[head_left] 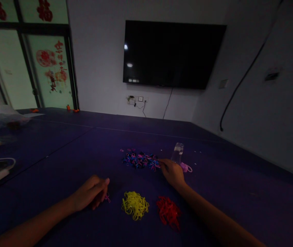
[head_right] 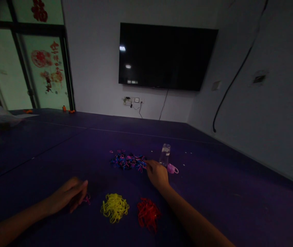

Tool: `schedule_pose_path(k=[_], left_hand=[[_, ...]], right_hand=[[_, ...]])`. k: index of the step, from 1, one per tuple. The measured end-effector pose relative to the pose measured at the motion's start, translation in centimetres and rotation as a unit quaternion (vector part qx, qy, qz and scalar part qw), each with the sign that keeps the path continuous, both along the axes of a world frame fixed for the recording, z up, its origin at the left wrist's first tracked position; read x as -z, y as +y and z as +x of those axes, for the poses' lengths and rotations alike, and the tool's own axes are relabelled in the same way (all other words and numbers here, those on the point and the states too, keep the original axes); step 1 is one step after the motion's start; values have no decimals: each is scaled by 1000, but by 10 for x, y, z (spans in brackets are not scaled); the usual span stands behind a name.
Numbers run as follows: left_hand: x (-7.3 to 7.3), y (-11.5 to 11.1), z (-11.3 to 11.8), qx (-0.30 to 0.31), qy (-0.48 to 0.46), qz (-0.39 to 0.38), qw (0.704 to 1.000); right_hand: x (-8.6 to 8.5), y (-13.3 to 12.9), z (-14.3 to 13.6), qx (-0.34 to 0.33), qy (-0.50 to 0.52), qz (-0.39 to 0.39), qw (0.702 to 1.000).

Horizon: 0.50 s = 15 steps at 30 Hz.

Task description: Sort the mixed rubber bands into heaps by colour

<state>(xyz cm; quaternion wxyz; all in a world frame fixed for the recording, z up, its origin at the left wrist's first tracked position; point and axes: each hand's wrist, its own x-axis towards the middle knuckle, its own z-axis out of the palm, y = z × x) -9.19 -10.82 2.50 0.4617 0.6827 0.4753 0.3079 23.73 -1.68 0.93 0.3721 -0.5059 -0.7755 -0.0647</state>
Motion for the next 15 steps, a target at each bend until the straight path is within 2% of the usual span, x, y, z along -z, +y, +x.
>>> schedule_pose_path(k=[4, 10, 12, 15], left_hand=[[-1, 2, 1, -7, -42, 28, 999], [-8, 8, -5, -124, -84, 82, 985], [-6, 8, -5, -115, -94, 69, 987], [-2, 5, -1, -44, -107, 31, 993]], right_hand=[[0, 3, 2, 36, 5, -28, 999], [-4, 0, -2, 30, -35, -45, 998], [-5, -2, -5, 24, -55, -56, 997], [-6, -3, -7, -2, -75, -68, 995]])
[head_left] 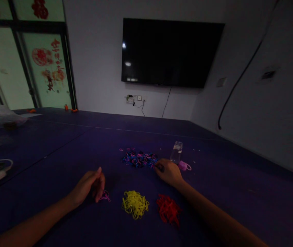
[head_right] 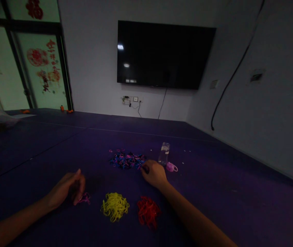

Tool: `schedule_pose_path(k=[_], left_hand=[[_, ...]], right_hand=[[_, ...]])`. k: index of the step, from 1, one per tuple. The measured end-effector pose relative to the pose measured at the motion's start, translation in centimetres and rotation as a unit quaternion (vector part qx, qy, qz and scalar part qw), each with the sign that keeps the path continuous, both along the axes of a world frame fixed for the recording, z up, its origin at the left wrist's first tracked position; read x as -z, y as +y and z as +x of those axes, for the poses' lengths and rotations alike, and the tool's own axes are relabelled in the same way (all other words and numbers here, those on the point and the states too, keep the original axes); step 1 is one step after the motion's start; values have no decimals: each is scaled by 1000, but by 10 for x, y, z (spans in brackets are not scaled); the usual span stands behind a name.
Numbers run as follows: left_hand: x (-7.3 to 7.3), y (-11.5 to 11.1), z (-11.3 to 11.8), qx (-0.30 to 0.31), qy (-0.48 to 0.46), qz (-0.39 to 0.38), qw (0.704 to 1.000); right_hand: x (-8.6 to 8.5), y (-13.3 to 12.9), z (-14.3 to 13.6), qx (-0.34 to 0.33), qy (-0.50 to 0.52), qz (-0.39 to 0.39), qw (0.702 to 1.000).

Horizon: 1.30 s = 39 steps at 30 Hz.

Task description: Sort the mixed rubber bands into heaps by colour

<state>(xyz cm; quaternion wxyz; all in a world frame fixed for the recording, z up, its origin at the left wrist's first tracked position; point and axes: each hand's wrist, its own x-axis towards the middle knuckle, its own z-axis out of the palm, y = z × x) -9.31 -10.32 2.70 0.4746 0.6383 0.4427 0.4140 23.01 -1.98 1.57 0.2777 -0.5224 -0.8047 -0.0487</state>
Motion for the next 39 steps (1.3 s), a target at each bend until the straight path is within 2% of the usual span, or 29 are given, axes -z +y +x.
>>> schedule_pose_path(k=[2, 5, 9, 14, 17, 19, 22, 23, 25, 27, 34, 39], left_hand=[[2, -2, 3, 48, 1, -15, 999], [1, -4, 7, 71, 14, -6, 997], [-2, -4, 7, 65, 30, 22, 997], [-2, -3, 4, 26, 51, 63, 996], [-2, -2, -1, 19, 108, 125, 986], [-4, -1, -4, 34, 210, 219, 952], [-6, -1, -8, 56, 383, 349, 853], [-7, -2, -8, 59, 423, 367, 826], [-7, -3, -7, 62, 474, 372, 796], [-6, -3, -5, 61, 501, 357, 786], [-1, 1, -1, 78, 521, 331, 783], [5, 10, -2, 80, 550, 361, 749]], right_hand=[[0, 1, 0, -30, -7, -8, 999], [0, 3, 2, -78, -25, -11, 997], [3, 7, 4, -90, -53, -7, 995], [6, 11, 4, -89, -54, 0, 995], [7, 11, 5, -84, -60, -1, 995], [7, 10, 5, -78, -64, -2, 995], [5, 8, 4, -70, -71, 4, 995], [5, 8, 4, -68, -71, 7, 995], [5, 8, 3, -65, -69, 9, 995], [4, 8, 3, -62, -62, 9, 996], [2, 9, 2, -39, -59, 0, 997], [3, 10, 0, -27, -56, -8, 998]])
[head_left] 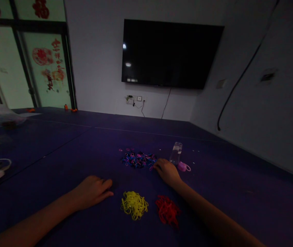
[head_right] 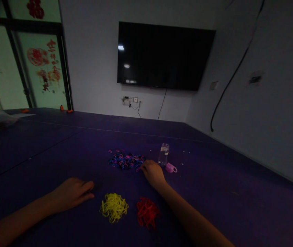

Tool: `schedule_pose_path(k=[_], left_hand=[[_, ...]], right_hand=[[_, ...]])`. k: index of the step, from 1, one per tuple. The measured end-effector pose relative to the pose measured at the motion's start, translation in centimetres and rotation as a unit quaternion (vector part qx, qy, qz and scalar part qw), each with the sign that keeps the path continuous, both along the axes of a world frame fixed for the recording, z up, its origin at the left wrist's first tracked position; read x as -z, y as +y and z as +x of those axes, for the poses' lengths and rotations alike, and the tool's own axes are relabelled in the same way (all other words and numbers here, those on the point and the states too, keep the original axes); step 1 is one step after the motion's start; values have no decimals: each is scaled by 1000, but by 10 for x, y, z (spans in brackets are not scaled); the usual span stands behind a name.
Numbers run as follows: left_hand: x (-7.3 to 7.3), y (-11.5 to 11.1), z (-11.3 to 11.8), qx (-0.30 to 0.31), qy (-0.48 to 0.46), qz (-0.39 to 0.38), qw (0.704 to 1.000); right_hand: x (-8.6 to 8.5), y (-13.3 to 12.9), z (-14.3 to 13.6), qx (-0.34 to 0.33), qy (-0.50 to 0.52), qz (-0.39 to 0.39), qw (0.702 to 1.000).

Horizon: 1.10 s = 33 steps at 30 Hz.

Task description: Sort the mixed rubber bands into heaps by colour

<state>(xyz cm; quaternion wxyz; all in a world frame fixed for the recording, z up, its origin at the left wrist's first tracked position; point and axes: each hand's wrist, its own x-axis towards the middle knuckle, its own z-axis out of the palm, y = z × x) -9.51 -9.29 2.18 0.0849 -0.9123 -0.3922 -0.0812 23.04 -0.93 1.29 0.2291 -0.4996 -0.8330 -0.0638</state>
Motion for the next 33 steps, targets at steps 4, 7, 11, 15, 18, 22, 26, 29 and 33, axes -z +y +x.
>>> schedule_pose_path(k=[4, 7, 11, 15, 18, 22, 26, 29, 33], left_hand=[[2, 6, 0, 2, 17, 19, 1000], [2, 7, 0, 0, -4, 16, 1000], [2, 5, -2, -9, -31, 2, 999], [-1, 0, -1, -8, -9, -7, 1000], [-4, -2, 0, -5, 9, -7, 1000], [-3, -3, 0, 12, 7, -1, 1000], [-1, -4, -1, 23, 0, -4, 1000], [-2, -5, -1, 17, -10, -12, 1000], [-1, -4, -1, -8, -36, -19, 999]], right_hand=[[0, 1, -1, 6, 14, -6, 1000], [0, 0, -1, 18, 31, -7, 999], [0, 0, 0, 19, 60, -4, 998], [1, 0, 1, 29, 93, -1, 995], [2, 1, 3, 28, 111, -1, 993], [2, 0, 4, 44, 119, 12, 992], [0, -2, 5, 71, 131, 21, 989], [0, -4, 6, 110, 123, 20, 986], [0, -6, 7, 159, 91, 11, 983]])
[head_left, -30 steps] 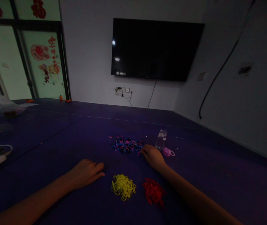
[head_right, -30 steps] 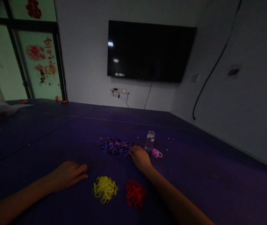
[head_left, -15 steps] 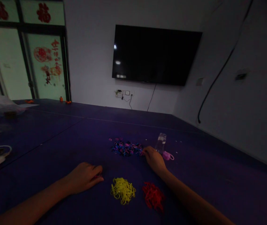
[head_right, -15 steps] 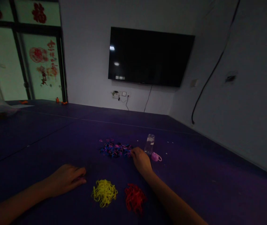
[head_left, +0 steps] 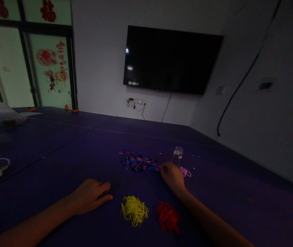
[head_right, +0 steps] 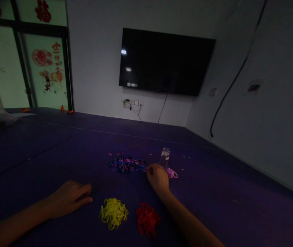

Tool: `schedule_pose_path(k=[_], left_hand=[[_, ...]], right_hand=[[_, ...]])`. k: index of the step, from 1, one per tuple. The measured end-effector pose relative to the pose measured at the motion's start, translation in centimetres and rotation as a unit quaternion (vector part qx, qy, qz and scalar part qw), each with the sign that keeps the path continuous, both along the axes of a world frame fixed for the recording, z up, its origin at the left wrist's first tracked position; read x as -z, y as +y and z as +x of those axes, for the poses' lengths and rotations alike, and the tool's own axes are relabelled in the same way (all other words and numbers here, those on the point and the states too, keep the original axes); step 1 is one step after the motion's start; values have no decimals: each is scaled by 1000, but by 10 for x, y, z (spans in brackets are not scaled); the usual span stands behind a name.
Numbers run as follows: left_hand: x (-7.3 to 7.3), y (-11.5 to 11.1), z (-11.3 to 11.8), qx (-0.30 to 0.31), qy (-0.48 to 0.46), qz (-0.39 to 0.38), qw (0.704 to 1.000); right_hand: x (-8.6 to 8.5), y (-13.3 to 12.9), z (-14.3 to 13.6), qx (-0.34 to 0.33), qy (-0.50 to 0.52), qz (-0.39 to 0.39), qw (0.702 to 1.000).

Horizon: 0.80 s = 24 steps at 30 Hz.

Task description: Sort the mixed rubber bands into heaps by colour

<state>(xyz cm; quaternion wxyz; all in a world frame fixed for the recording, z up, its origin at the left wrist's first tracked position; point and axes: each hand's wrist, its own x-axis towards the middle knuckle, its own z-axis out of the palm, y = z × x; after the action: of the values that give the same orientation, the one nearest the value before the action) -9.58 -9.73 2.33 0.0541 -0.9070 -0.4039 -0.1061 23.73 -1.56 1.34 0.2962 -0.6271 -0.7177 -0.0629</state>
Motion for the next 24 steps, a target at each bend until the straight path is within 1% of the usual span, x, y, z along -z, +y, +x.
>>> schedule_pose_path(k=[6, 10, 13, 17, 24], left_hand=[[4, 3, -1, -14, -56, -15, 998], [4, 4, -2, -16, -67, -22, 997], [4, 4, -2, -18, -75, -22, 997], [3, 4, -1, -17, -85, -36, 996], [4, 3, -1, -20, -79, -29, 996]], right_hand=[[-3, -3, -1, 20, -29, -19, 999], [-3, -3, -2, 21, -44, -21, 999], [-1, -1, -2, 29, -53, -18, 998], [1, 2, -1, 22, -56, -20, 998], [-5, 6, -3, 6, -75, -73, 995]])
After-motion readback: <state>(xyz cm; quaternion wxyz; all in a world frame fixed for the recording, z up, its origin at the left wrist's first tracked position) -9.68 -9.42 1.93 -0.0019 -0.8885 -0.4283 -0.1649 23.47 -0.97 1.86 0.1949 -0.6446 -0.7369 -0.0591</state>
